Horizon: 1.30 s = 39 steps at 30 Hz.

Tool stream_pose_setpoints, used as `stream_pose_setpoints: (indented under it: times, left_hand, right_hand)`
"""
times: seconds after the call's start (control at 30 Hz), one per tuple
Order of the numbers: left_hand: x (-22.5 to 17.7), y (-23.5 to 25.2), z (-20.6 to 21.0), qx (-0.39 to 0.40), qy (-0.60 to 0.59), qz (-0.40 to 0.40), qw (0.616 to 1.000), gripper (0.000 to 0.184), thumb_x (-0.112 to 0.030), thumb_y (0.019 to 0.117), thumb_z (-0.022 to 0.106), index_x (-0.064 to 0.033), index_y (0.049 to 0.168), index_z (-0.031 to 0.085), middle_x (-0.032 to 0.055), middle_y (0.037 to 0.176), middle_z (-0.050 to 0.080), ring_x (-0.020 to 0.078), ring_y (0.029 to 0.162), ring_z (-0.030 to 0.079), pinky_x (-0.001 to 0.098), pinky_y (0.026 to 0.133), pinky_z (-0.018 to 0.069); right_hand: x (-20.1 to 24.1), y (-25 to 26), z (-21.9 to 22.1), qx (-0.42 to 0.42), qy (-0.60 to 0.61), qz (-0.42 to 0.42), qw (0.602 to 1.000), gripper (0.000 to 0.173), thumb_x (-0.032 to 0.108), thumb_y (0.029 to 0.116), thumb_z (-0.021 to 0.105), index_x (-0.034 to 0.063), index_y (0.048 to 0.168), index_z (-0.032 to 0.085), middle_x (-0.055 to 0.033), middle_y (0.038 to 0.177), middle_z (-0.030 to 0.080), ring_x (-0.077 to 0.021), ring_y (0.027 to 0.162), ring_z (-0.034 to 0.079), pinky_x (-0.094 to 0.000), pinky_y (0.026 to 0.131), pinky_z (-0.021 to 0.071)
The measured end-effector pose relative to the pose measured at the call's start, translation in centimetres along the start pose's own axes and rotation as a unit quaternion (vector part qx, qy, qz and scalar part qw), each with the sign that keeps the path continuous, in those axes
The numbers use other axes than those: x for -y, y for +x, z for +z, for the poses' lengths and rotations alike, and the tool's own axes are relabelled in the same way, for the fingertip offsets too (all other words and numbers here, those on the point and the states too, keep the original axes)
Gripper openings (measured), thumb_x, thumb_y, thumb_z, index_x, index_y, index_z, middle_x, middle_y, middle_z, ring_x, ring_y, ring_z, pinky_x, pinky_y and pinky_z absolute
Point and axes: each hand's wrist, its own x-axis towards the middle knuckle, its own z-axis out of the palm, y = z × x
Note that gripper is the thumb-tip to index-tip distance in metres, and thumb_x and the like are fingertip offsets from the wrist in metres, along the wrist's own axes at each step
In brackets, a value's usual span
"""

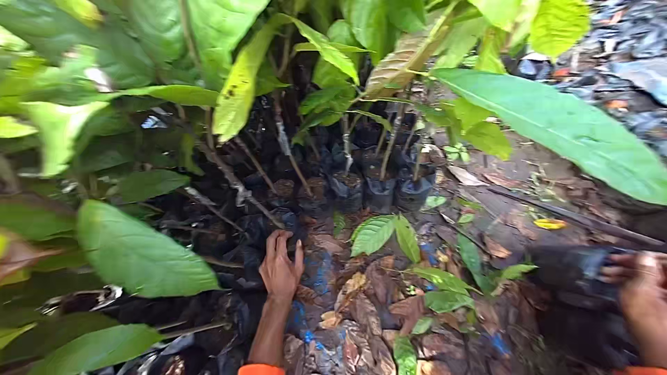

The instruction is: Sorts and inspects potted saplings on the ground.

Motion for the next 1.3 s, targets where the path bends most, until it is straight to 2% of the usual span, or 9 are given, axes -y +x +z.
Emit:
stream_pose_setpoints:
  times: [0.1,0.2,0.37,0.5,0.67,0.73,0.83,1.07,1.3]
  left_hand:
    - [-2.4,2.0,-0.9,0.159,0.047,-0.031,0.986,0.044,-0.024,0.0953,0.067,-0.0082,0.136,0.063,0.0238,0.153,0.047,0.0452,0.098,0.071,0.0601,0.075,0.0571]
    - [-5.0,4.4,-1.2,0.26,0.091,-0.081,0.958,0.058,-0.028,0.0977,0.065,-0.0117,0.151,0.049,0.0302,0.16,0.034,0.0522,0.106,0.066,0.0648,0.084,0.0536]
    - [-5.9,7.8,-1.5,0.357,0.079,-0.145,0.92,0.063,-0.034,0.099,0.064,-0.0067,0.152,0.044,0.0353,0.135,0.057,0.0545,0.122,0.058,0.0698,0.099,0.0455]
    - [-4.4,9.1,-1.4,0.338,-0.03,-0.139,0.93,0.06,-0.034,0.1008,0.064,-0.0005,0.147,0.048,0.0366,0.133,0.057,0.0543,0.124,0.056,0.0681,0.102,0.0441]
    - [-4.7,8.1,-1.8,0.192,-0.218,-0.082,0.953,0.043,-0.025,0.1022,0.059,0.0018,0.135,0.058,0.0272,0.123,0.063,0.0365,0.098,0.068,0.0541,0.085,0.0566]
    - [-4.5,6.7,-2.0,0.172,-0.257,-0.086,0.947,0.039,-0.023,0.1023,0.058,0.0011,0.133,0.06,0.0233,0.124,0.064,0.0287,0.089,0.069,0.0463,0.079,0.0589]
    - [-3.6,3.4,-2.4,0.151,-0.311,-0.124,0.93,0.034,-0.017,0.1028,0.054,0.0031,0.128,0.063,0.0174,0.112,0.069,0.0193,0.074,0.067,0.0382,0.068,0.0584]
    - [0.2,-3.5,-3.5,0.139,-0.331,-0.193,0.913,0.026,-0.013,0.1019,0.054,0.0027,0.119,0.066,0.0097,0.092,0.072,0.0124,0.064,0.065,0.0311,0.06,0.0567]
    - [0.8,-4.1,-3.7,0.131,-0.339,-0.212,0.907,0.024,-0.01,0.1009,0.054,0.0013,0.118,0.066,0.006,0.09,0.071,0.0074,0.061,0.062,0.0242,0.058,0.0539]
  right_hand:
    - [4.1,-1.0,0.8,0.02,-0.034,-0.045,0.998,0.039,0.017,0.1096,0.039,-0.0176,0.117,0.055,-0.0164,0.094,0.067,-0.0056,0.067,0.064,-0.0242,0.065,0.0573]
    - [7.1,-1.4,1.0,0.044,-0.019,-0.08,0.996,0.037,0.017,0.1081,0.04,-0.0153,0.113,0.058,-0.0133,0.094,0.069,-0.0041,0.068,0.064,-0.0227,0.066,0.0577]
    - [12.6,-2.5,2.2,0.105,0.039,-0.121,0.986,0.031,0.015,0.106,0.044,-0.0094,0.11,0.062,-0.007,0.095,0.071,-0.0041,0.069,0.066,-0.0241,0.067,0.0595]
    - [16.6,-3.4,4.2,0.148,0.079,-0.16,0.973,0.03,0.018,0.1076,0.045,-0.0048,0.107,0.064,-0.0034,0.093,0.072,-0.0034,0.069,0.066,-0.023,0.066,0.0598]
    - [20.8,-5.2,8.1,0.224,0.107,-0.224,0.942,0.031,0.024,0.1091,0.046,0.0005,0.107,0.067,0.0007,0.09,0.072,0.0005,0.071,0.066,-0.018,0.066,0.0585]
    - [22.5,-6.0,10.2,0.253,0.106,-0.237,0.932,0.03,0.023,0.1083,0.048,0.0007,0.107,0.068,0.0011,0.086,0.071,0.0016,0.07,0.065,-0.0166,0.066,0.0576]
    - [24.8,-7.0,13.5,0.295,0.113,-0.244,0.917,0.028,0.02,0.107,0.049,0.0007,0.107,0.069,0.0006,0.081,0.071,-0.002,0.067,0.065,-0.0204,0.065,0.0581]
    - [28.9,-9.4,23.3,0.378,0.105,-0.185,0.901,0.026,0.016,0.1054,0.05,-0.0006,0.11,0.069,-0.0045,0.076,0.07,-0.0118,0.064,0.067,-0.0299,0.065,0.0582]
    - [26.6,-10.1,35.5,0.528,0.059,-0.091,0.842,0.034,0.017,0.1099,0.043,-0.0042,0.129,0.061,-0.0178,0.107,0.071,-0.0262,0.091,0.071,-0.042,0.091,0.0564]
